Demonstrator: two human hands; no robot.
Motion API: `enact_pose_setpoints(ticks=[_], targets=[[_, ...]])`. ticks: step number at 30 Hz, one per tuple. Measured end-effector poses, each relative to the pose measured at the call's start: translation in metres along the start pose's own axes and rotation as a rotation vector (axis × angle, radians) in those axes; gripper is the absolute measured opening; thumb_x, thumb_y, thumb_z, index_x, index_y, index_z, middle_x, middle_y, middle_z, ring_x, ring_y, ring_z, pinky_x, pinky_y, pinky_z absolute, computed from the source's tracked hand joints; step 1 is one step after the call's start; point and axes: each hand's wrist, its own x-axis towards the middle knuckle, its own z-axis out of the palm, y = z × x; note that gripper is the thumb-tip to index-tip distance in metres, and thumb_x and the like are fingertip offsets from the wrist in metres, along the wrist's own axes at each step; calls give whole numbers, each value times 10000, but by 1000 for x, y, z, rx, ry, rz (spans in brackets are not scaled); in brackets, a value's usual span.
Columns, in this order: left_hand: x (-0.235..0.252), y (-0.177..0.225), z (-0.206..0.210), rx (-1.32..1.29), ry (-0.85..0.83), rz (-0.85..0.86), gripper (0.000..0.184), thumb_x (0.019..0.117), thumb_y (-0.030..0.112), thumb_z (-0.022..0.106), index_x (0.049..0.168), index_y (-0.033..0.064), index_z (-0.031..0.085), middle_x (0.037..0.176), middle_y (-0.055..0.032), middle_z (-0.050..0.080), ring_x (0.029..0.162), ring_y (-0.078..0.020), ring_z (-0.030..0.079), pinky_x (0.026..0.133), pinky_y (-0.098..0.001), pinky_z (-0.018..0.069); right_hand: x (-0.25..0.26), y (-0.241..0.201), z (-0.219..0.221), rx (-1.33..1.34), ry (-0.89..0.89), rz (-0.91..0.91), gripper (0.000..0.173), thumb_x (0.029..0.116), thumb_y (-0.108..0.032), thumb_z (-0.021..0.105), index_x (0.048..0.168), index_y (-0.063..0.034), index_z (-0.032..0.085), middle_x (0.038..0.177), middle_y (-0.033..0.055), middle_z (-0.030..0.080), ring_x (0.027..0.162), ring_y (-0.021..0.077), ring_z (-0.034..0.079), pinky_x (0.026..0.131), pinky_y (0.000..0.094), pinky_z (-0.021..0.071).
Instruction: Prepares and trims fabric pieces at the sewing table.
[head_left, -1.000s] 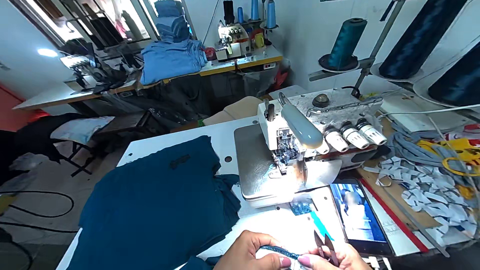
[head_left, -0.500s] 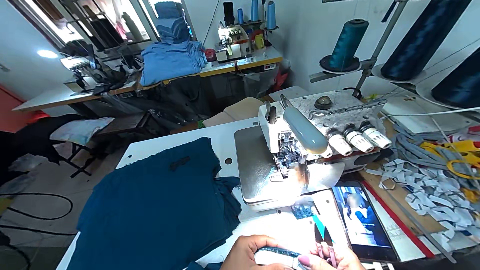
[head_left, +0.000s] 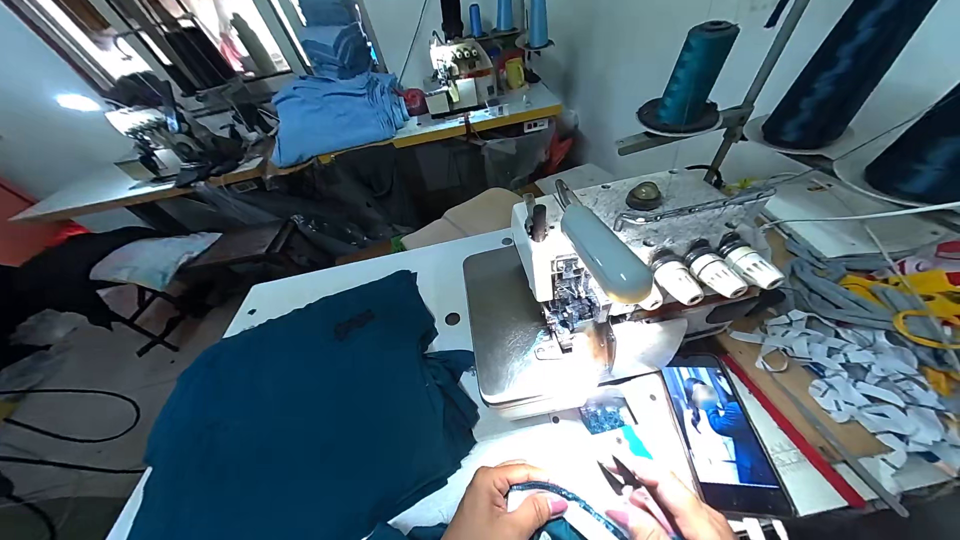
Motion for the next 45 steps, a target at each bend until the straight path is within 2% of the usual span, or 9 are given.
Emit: enact_pose_setpoints(ticks=[2,6,9,15,17,27,33,41,45], targets=[[1,-7,-1,-10,15,10,74,883,70,742,921,23,785,944,-4,761,907,-2,695,847,-199,571,0,-1,5,35,-54,12,378,963,-169,695,1192,117,604,785,99,642,682,109,603,658,266,528],[0,-15,-2,-11,-3,88,79,878,74,744,903,17,792,888,-3,744,893,-3,670,835,-186,544,-2,6,15,32,-92,-48,326,930,-199,741,1051,101,700,670,107,624,565,122,536,552,272,466],[0,-18,-1,-20,-10,135,85,878,84,754,911,20,800,849,10,722,865,14,639,801,-154,515,-1,13,17,81,-84,-95,251,927,-161,742,970,83,710,718,124,685,611,86,610,594,235,521],[0,1,-1,56,-52,55,116,880,116,734,864,16,792,844,15,715,873,26,615,810,-179,478,4,10,12,95,-163,-119,209,953,-127,708,933,81,713,709,138,682,607,85,611,589,223,510],[0,-9,-2,20,-68,114,115,881,117,749,869,10,790,830,6,707,859,22,620,794,-155,492,5,10,13,111,-178,-122,194,954,-115,703,937,79,712,708,136,683,604,80,605,584,220,504],[-1,-23,-4,-29,-109,162,133,884,154,771,871,23,789,820,12,698,836,19,620,766,-148,495,5,9,9,153,-236,-84,155,970,-64,646,934,71,714,714,115,693,609,65,626,589,213,525],[-1,-22,-5,-43,-121,163,122,870,108,752,857,-12,771,813,-1,699,824,31,625,747,-131,494,7,11,7,179,-267,-63,203,940,-133,724,978,66,703,708,90,665,604,49,573,578,208,481],[0,-25,-5,-51,-169,183,139,887,134,764,870,-4,780,803,-10,701,818,20,622,737,-140,490,9,9,9,170,-298,-44,156,972,-78,638,947,61,706,715,95,685,607,54,618,588,211,518],[0,-25,-5,-45,-157,187,112,862,92,759,842,-18,763,794,-19,699,821,11,624,744,-144,489,9,11,9,167,-304,-19,205,970,-149,679,970,56,686,687,76,654,586,60,589,568,220,496]])
